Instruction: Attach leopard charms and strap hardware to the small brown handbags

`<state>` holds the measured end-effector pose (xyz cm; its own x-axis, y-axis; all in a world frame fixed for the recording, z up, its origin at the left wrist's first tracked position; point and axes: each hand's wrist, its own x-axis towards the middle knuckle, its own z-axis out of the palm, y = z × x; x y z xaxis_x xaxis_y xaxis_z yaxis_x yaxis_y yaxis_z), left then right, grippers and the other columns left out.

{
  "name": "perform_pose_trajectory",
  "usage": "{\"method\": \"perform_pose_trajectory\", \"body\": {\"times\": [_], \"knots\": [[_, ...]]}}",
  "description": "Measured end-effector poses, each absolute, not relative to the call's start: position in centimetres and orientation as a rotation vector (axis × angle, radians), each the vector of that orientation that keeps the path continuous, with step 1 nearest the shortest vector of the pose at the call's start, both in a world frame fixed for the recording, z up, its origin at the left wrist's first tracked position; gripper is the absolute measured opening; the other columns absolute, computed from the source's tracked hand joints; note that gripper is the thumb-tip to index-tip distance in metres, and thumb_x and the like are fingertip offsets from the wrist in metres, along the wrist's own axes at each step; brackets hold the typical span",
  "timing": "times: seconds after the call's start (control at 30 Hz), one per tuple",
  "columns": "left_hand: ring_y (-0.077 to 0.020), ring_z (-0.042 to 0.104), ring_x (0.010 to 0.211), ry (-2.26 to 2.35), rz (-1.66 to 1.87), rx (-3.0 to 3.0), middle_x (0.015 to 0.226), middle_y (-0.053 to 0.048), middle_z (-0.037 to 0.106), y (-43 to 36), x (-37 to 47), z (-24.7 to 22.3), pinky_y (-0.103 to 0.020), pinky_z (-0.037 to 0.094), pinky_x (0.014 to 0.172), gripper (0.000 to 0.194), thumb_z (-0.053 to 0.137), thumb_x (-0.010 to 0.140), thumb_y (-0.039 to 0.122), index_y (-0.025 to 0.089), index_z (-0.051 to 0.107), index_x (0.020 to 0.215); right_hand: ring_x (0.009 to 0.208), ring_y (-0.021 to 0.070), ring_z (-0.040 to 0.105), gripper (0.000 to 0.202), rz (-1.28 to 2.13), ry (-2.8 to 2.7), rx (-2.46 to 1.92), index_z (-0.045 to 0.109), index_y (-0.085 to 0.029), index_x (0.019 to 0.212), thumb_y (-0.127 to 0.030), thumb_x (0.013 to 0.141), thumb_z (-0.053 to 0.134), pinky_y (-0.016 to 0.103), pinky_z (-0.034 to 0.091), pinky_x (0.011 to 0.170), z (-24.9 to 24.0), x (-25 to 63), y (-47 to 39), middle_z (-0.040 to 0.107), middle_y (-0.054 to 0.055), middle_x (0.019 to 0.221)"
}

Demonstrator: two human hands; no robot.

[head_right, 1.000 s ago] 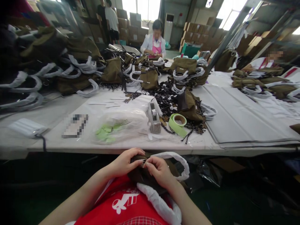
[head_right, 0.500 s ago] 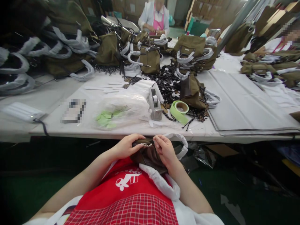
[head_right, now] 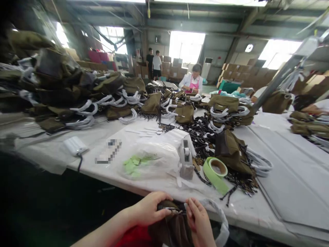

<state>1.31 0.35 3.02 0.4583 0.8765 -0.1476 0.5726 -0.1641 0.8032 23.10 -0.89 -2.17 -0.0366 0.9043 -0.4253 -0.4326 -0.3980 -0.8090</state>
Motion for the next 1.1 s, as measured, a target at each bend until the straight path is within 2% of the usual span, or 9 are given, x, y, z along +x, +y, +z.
{"method": "perform_pose_trajectory", "body": {"times": [0.13,0.3,0.57,0.7,0.83,0.93,1.0,1.1], "knots": [[-0.0241,0.066,0.100,1.218,0.439,1.851,0.109,-0.006,0.072,0.7,1.4,3.3,-0.034,0.051,0.091,0.037,0.065,0.082,0.044,0.022,0.068,0.111,0.040,0.0023,0.016,0.045,1.675,-0.636,-1.218,0.055,-0.021,0.079,-0.055,0.067,0.081,0.019,0.008,0.039,-2.7,22.9,-0.4,0.038,-0.008,0.055],[-0.0217,0.064,0.106,1.214,0.558,1.865,0.113,-0.007,0.071,2.7,0.9,3.7,-0.034,0.049,0.097,0.030,0.059,0.087,0.037,0.019,0.066,0.110,0.037,0.0011,0.016,0.045,1.689,-0.599,-1.188,0.058,-0.019,0.078,-0.056,0.066,0.082,0.019,0.007,0.038,-3.1,22.9,0.1,0.039,-0.008,0.053],[-0.0207,0.067,0.097,1.246,0.854,2.054,0.101,-0.006,0.074,12.7,2.8,7.9,-0.034,0.052,0.091,0.026,0.051,0.092,0.037,0.020,0.068,0.100,0.034,0.0006,0.015,0.048,1.723,-0.610,-1.151,0.060,-0.017,0.077,-0.060,0.068,0.078,0.019,0.003,0.037,-3.7,22.7,0.8,0.043,-0.009,0.048],[-0.0206,0.067,0.096,1.254,0.619,2.293,0.105,-0.006,0.074,20.0,7.1,9.1,-0.032,0.052,0.089,0.031,0.049,0.093,0.040,0.020,0.068,0.108,0.032,0.0008,0.016,0.051,1.729,-0.621,-1.135,0.059,-0.017,0.077,-0.064,0.067,0.076,0.020,0.004,0.035,-4.2,22.5,0.9,0.042,-0.009,0.046],[-0.0226,0.066,0.101,1.310,0.357,2.408,0.109,-0.008,0.074,27.0,13.2,8.4,-0.033,0.050,0.091,0.032,0.044,0.097,0.034,0.019,0.070,0.107,0.031,0.0016,0.017,0.056,1.753,-0.626,-1.115,0.057,-0.018,0.076,-0.069,0.064,0.076,0.020,0.005,0.035,-5.2,22.6,0.9,0.042,-0.009,0.044],[-0.0260,0.060,0.118,1.320,0.246,2.447,0.123,-0.012,0.068,30.5,17.4,7.0,-0.039,0.044,0.103,0.031,0.045,0.097,0.030,0.017,0.068,0.113,0.032,0.0028,0.019,0.061,1.803,-0.706,-1.083,0.057,-0.018,0.075,-0.075,0.062,0.073,0.019,0.009,0.035,-6.0,22.7,1.1,0.040,-0.009,0.041],[-0.0275,0.053,0.127,1.331,0.175,2.471,0.135,-0.013,0.060,31.6,19.5,6.0,-0.047,0.039,0.109,0.033,0.052,0.096,0.032,0.016,0.063,0.123,0.033,0.0035,0.022,0.063,1.811,-0.773,-1.062,0.057,-0.018,0.073,-0.078,0.060,0.072,0.019,0.012,0.037,-6.5,22.7,1.2,0.040,-0.009,0.041],[-0.0286,0.052,0.127,1.378,0.085,2.480,0.138,-0.012,0.054,32.0,21.1,4.7,-0.055,0.041,0.107,0.041,0.060,0.093,0.037,0.017,0.057,0.128,0.036,0.0043,0.026,0.065,1.781,-0.829,-1.047,0.059,-0.017,0.071,-0.080,0.060,0.071,0.019,0.016,0.041,-6.9,22.9,1.3,0.042,-0.007,0.042]]}}
